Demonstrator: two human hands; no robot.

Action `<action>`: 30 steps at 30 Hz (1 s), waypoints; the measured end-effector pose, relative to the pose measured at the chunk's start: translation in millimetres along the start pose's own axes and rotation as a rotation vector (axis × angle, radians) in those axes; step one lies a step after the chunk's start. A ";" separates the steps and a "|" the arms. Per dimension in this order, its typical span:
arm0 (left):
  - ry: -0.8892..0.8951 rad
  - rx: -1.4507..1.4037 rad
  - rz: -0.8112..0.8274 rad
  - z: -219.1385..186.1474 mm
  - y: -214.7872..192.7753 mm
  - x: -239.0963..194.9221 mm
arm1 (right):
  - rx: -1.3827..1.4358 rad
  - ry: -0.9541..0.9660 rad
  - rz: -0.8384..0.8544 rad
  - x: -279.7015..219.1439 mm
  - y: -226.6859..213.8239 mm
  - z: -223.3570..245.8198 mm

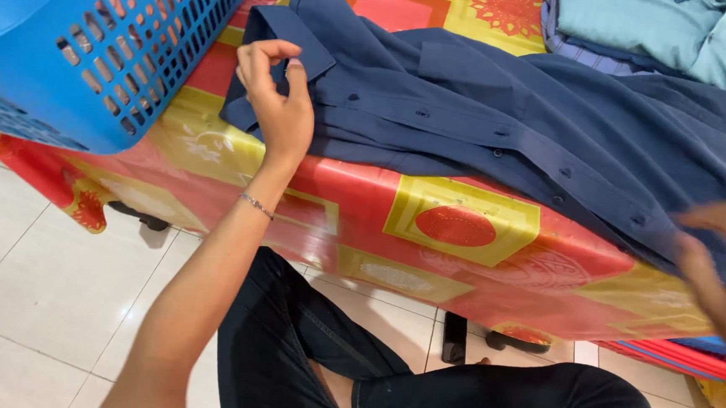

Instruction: The person buttons a dark blue shirt laid out on a table. They systematically fasten the buttons from the top down, smoothing the fabric as they go.

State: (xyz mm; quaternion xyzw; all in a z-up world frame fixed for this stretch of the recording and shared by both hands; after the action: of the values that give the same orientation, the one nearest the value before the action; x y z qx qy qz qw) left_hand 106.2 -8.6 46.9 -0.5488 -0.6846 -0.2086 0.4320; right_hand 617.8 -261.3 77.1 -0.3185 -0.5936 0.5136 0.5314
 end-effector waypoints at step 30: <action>-0.098 0.013 0.268 -4.7 15.7 -5.7 | 0.909 0.006 0.427 275.6 146.3 124.3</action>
State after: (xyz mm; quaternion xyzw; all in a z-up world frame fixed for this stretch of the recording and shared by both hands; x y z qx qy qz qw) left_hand 122.7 -10.5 41.7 -0.6418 -0.6270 -0.1174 0.4257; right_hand 410.2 -0.9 33.5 -0.1708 -0.2300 0.8166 0.5011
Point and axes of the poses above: each hand's wrist, its own x-axis towards the middle knuckle, its own y-axis out of the palm, z = x × y, the point moved 6 cm from there along x, towards the middle knuckle, and after that the axes turned 12 degrees about z, right-handed, at the moved point
